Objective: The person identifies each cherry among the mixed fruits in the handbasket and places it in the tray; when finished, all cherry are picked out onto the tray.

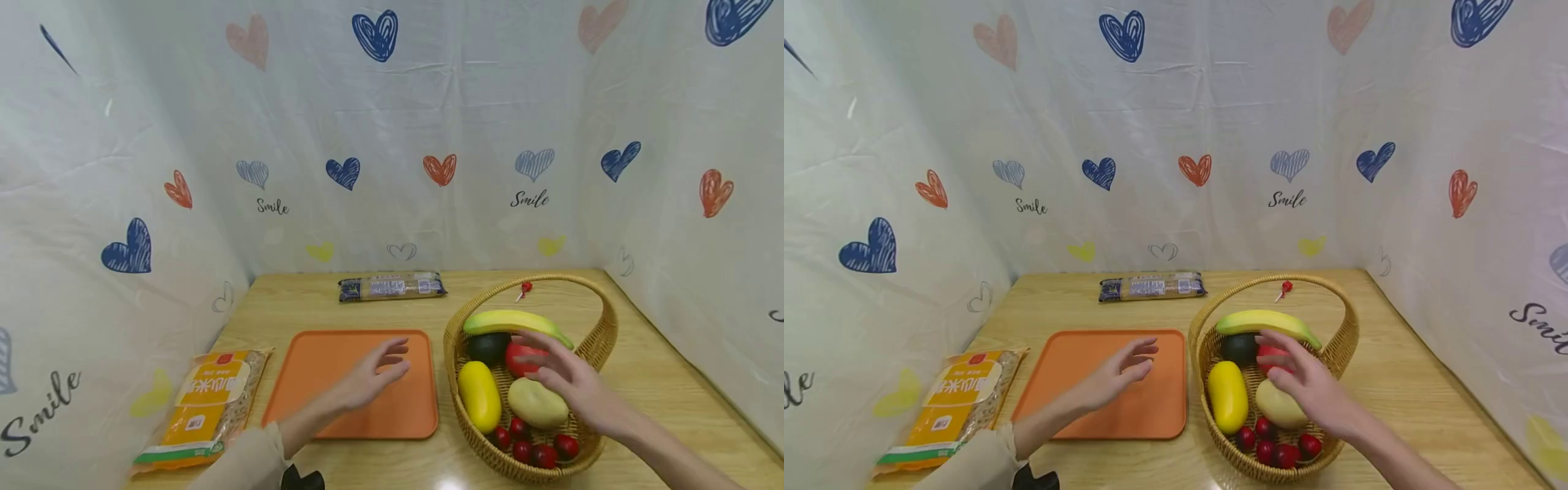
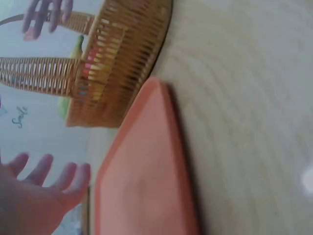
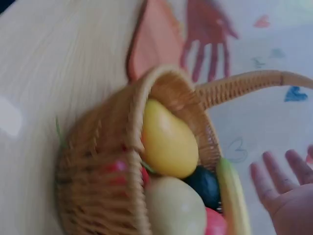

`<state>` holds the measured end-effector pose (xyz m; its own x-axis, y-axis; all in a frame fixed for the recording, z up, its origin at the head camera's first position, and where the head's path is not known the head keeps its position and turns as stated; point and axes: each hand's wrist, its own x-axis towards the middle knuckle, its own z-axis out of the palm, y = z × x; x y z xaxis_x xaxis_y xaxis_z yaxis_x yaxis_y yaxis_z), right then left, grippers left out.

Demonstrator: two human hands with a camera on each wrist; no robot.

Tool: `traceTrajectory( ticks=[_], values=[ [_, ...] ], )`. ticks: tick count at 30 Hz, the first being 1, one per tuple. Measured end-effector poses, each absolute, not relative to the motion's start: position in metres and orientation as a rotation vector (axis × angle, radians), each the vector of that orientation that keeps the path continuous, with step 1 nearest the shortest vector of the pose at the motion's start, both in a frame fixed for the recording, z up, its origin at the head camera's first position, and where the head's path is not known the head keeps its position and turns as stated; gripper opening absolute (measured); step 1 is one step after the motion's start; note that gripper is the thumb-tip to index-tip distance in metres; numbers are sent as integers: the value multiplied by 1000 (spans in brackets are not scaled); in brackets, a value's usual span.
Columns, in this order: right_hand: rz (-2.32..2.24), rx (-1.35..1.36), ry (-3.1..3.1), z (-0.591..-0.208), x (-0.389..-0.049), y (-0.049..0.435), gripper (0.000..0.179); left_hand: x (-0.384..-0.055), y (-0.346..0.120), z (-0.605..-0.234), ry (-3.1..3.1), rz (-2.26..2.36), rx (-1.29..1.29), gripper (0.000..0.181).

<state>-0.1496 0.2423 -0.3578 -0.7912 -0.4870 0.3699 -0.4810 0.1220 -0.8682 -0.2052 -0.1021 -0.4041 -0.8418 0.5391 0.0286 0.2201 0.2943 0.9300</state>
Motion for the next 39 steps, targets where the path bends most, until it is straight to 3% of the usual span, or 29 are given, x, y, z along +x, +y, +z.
traceTrajectory(
  ticks=[5,12,18,21,25,30,39],
  values=[
    [-2417,-919,1310,-376,-149,269,49,-200,-99,-413,1940,1989,495,59],
    [-2480,-957,2114,-369,-135,296,36,-191,-93,-403,1929,2058,531,50],
    [-2910,-754,2122,-341,-140,317,25,-171,-73,-389,2025,1997,714,34],
    [-2892,-643,2191,-334,-149,323,25,-160,-56,-382,1997,1996,764,32],
    [-2769,-760,2079,-339,-164,328,35,-153,-30,-378,1952,1972,825,29],
    [-2536,-726,2153,-357,-174,328,37,-153,7,-397,2005,1856,888,27],
    [-2518,-591,2172,-369,-177,324,32,-163,58,-401,2406,1095,1228,35]
  ],
)
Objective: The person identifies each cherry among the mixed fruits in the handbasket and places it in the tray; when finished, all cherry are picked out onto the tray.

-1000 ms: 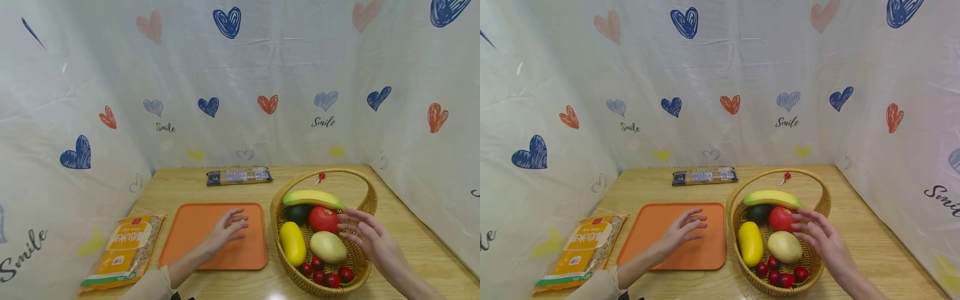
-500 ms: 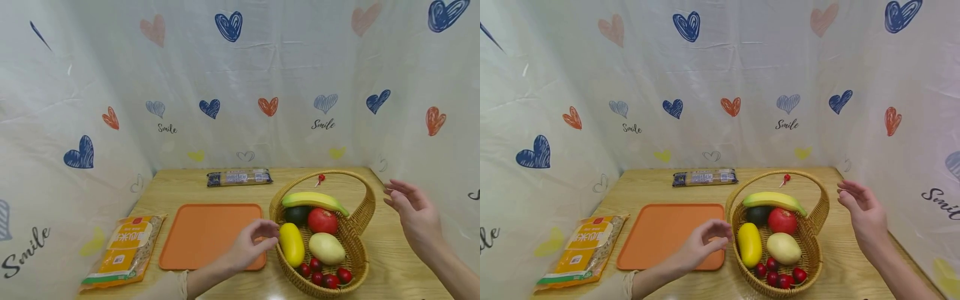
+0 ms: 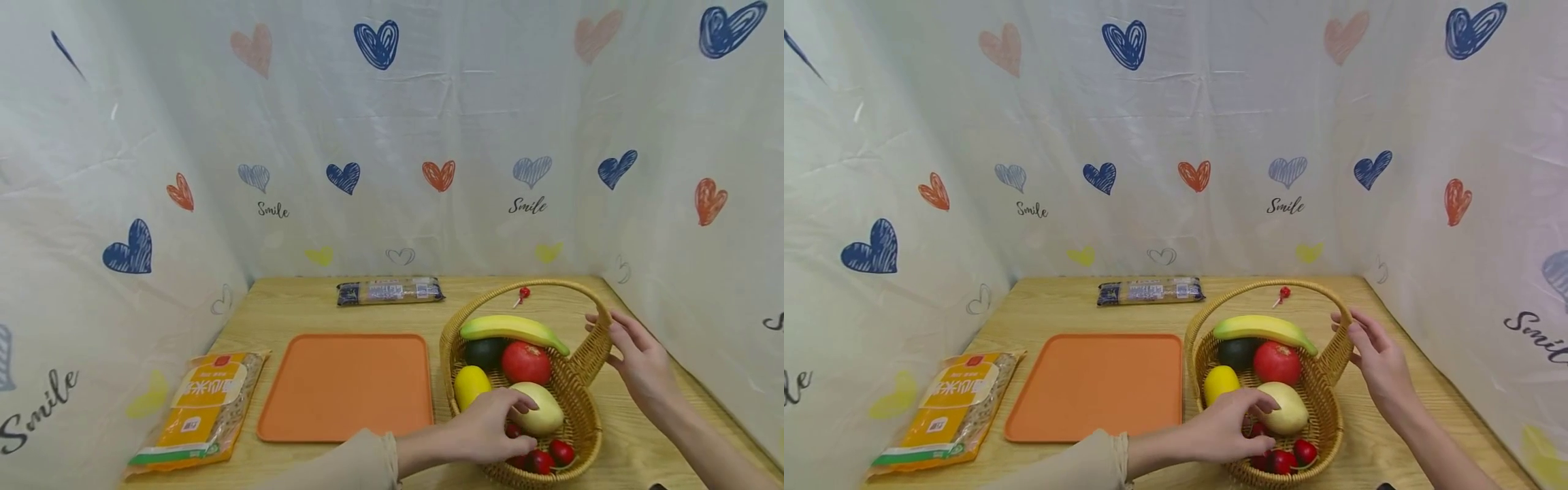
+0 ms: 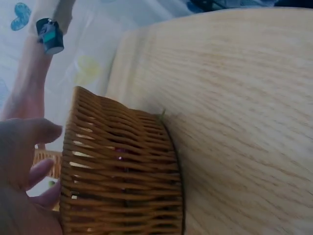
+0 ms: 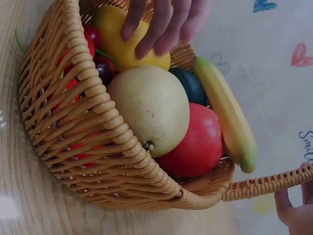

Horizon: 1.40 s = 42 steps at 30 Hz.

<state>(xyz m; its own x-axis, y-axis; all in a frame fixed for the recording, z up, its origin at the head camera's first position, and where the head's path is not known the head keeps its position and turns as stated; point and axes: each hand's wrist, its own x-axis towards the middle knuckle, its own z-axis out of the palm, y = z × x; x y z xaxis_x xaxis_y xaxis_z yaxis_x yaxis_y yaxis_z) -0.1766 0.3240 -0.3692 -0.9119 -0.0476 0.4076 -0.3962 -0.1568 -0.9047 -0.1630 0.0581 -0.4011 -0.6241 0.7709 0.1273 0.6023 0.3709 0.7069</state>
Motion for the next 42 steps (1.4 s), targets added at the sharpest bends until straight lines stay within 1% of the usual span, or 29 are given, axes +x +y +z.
traceTrajectory(
  ticks=[8,13,19,23,33,36,42],
  values=[
    [2182,442,-1877,-373,-180,327,34,-166,91,-399,2562,434,1406,26],
    [2174,464,-1882,-373,-180,328,35,-161,98,-400,2589,220,1450,25],
    [2165,467,-1894,-375,-179,328,35,-161,98,-402,2559,227,1386,20],
    [2139,474,-1906,-376,-179,327,35,-163,100,-402,2514,213,1395,17],
    [2109,482,-1935,-375,-181,327,37,-168,97,-403,2412,331,1338,12],
    [2105,466,-1942,-375,-181,326,37,-167,96,-402,2443,319,1375,13],
    [2112,455,-1942,-375,-180,326,36,-166,86,-397,2548,429,1549,20]
  ],
)
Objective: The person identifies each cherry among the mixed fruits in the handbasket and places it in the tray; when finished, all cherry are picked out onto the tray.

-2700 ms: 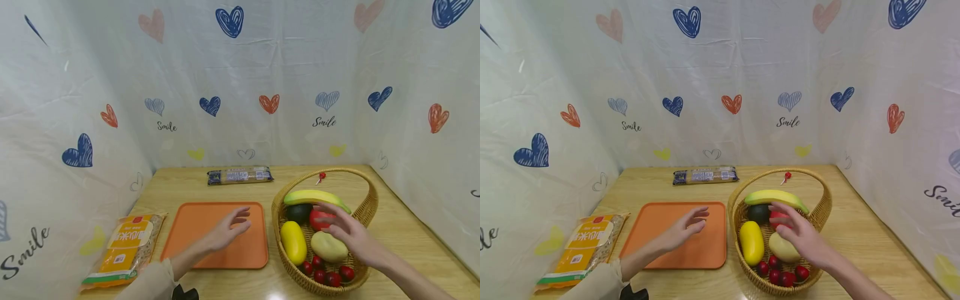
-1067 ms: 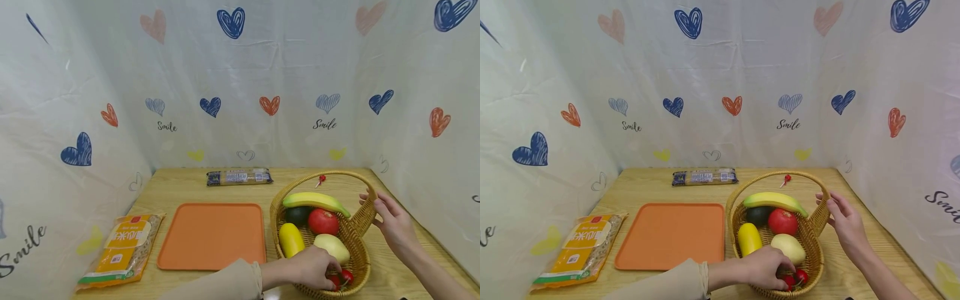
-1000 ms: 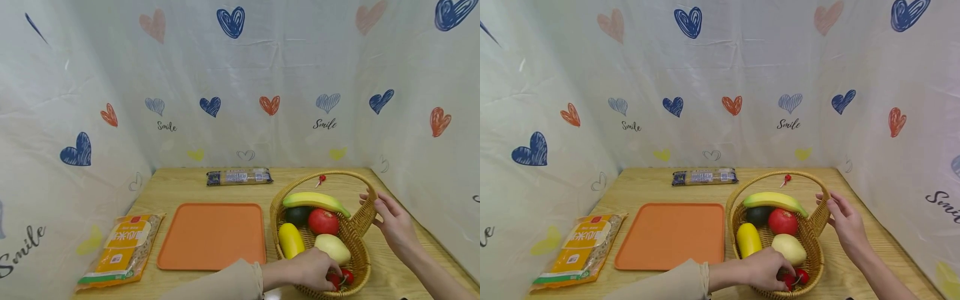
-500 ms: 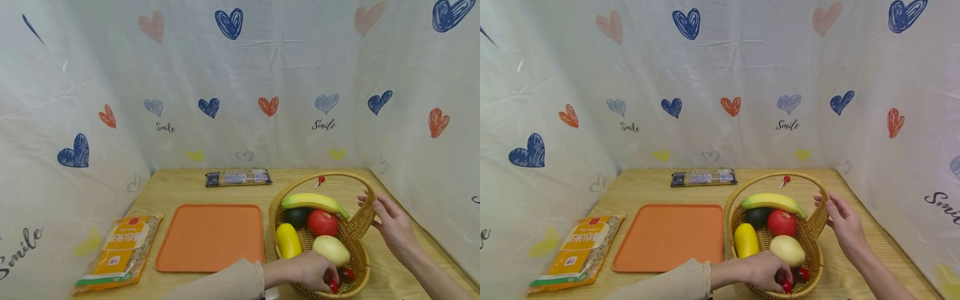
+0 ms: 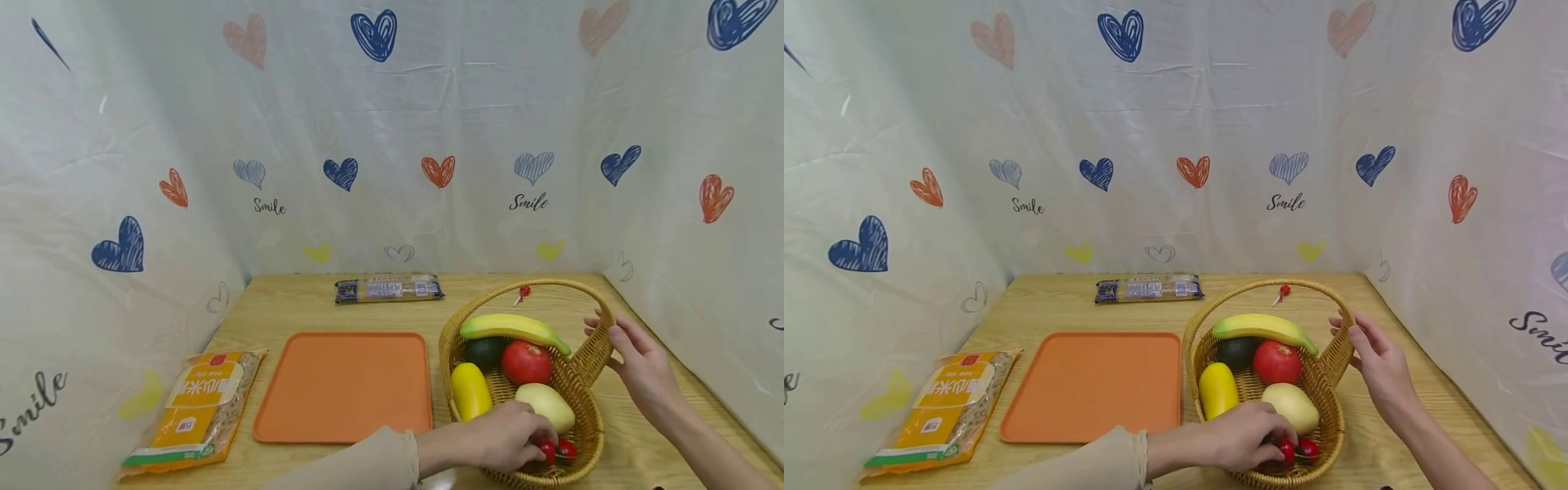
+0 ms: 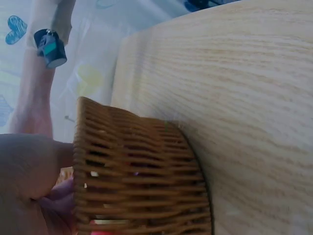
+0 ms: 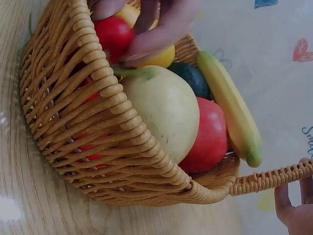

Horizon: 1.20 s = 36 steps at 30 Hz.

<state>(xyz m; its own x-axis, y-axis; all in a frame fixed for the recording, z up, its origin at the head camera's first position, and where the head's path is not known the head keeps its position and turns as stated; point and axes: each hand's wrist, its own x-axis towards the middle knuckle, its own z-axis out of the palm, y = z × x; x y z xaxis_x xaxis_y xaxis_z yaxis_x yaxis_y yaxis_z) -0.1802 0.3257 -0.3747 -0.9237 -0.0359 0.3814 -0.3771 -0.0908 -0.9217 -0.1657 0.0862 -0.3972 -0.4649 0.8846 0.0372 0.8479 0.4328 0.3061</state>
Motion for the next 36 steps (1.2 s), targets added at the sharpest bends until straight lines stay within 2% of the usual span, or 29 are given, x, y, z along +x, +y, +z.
traceTrajectory(
  ticks=[7,14,22,28,36],
  values=[
    [2127,462,-1928,-375,-181,325,36,-169,49,-379,2555,798,1568,22],
    [2134,449,-1933,-376,-179,326,37,-169,0,-351,2364,1333,1369,22],
    [2143,463,-1922,-374,-180,327,37,-189,-47,-333,2320,1719,1181,25],
    [2144,468,-1916,-374,-180,328,37,-209,-67,-340,2424,1750,1054,30],
    [2163,468,-1904,-375,-180,325,37,-247,-87,-379,2713,1614,915,31]
  ],
)
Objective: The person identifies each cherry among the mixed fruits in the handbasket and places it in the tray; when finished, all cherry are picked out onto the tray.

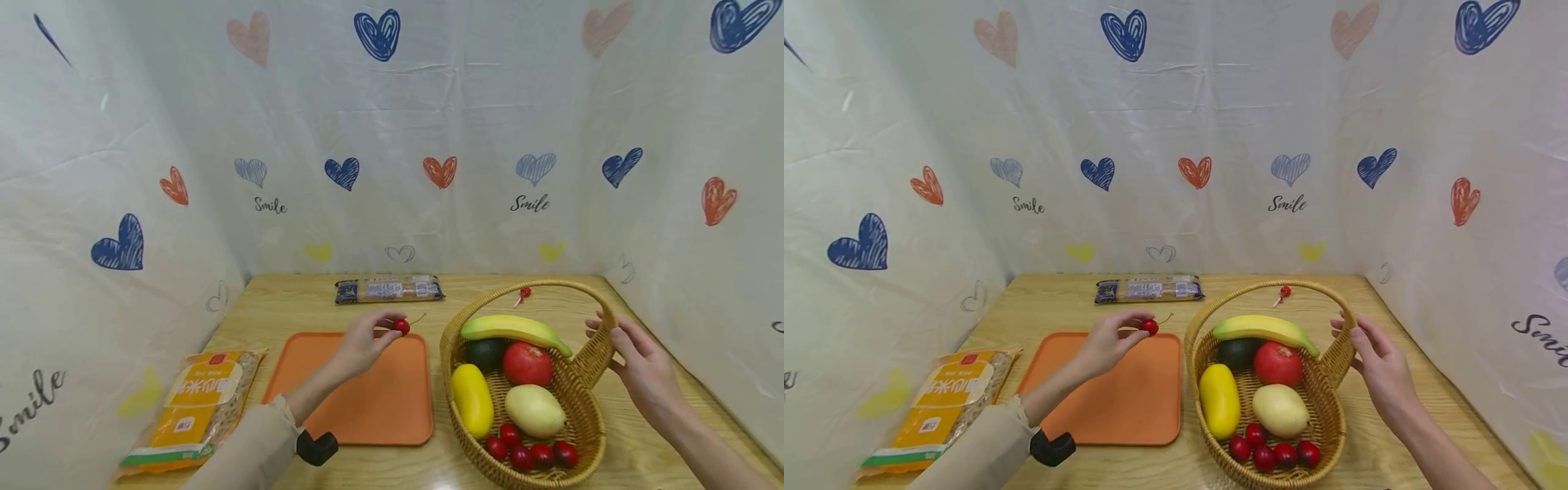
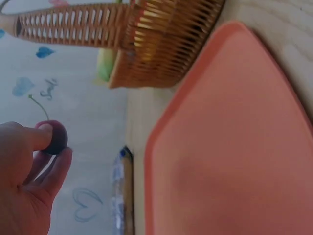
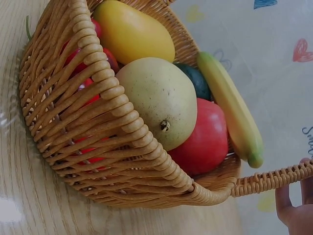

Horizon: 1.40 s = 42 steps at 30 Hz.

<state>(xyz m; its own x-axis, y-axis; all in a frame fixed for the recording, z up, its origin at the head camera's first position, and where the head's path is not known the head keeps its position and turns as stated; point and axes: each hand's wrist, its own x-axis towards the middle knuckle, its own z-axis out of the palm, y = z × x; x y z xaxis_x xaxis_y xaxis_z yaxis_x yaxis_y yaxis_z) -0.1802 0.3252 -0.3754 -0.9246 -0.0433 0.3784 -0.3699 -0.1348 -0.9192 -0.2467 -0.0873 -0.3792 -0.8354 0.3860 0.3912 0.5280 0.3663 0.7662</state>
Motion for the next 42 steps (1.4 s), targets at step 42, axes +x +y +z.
traceTrajectory(
  ticks=[42],
  values=[
    [2129,442,-1934,-376,-180,324,37,-297,-79,-465,-2776,-1201,-597,28]
  ],
)
